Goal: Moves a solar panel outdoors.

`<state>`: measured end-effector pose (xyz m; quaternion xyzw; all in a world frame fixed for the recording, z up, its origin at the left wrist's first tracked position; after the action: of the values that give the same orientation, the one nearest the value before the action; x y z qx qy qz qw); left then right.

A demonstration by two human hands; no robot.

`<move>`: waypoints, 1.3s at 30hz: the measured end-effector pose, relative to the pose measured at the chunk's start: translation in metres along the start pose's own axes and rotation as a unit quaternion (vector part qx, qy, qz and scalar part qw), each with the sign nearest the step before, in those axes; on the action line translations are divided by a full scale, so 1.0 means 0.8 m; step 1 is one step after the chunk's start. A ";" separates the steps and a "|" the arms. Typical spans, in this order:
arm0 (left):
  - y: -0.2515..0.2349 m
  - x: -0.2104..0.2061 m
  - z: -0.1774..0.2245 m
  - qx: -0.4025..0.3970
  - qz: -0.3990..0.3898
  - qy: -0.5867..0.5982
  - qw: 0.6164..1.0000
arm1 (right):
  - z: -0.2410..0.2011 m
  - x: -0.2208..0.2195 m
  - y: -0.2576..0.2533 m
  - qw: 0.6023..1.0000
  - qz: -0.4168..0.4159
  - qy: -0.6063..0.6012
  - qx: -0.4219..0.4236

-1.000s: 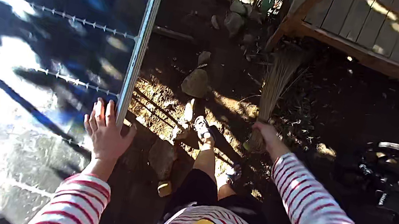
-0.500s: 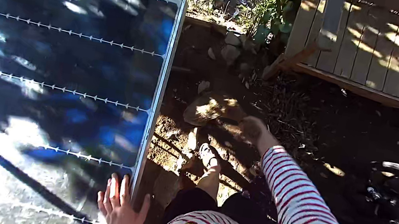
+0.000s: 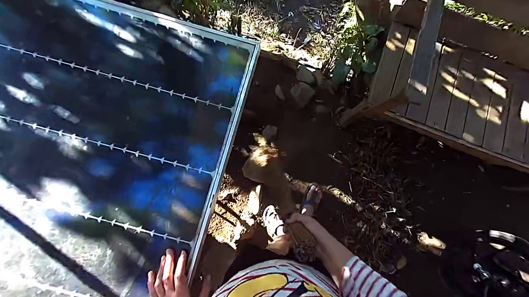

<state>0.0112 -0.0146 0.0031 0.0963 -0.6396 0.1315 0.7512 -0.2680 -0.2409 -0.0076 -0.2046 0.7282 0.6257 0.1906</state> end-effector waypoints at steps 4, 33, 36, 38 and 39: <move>-0.038 0.019 0.016 0.029 0.014 0.058 0.998 | -0.045 -0.061 -0.084 0.990 -0.094 0.096 -0.033; -0.552 0.017 0.331 0.076 -0.230 0.401 0.883 | -0.570 0.187 -0.017 0.942 0.286 -0.086 0.156; -0.600 -0.005 0.362 0.113 -0.330 0.511 0.786 | -0.595 0.135 -0.007 0.959 0.221 -0.083 0.155; -0.651 -0.024 0.386 0.151 -0.374 0.568 0.717 | -0.625 0.080 -0.002 0.979 0.099 -0.102 0.144; -0.682 -0.030 0.402 0.200 -0.386 0.583 0.687 | -0.643 0.057 -0.004 0.986 0.036 -0.106 0.124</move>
<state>-0.1177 -0.6337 0.0450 0.3861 0.0617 -0.0155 0.9202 -0.3161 -0.7531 0.0396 -0.0853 0.7826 0.5552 0.2682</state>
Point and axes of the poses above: each hand's wrist, its own y-axis away from the middle knuckle, its own x-axis out of the back of the hand, z = x × y, the point moved 1 cm from there along -y, towards the middle knuckle, and after that the axes turned 5 degrees about -z, right-handed, at the moved point
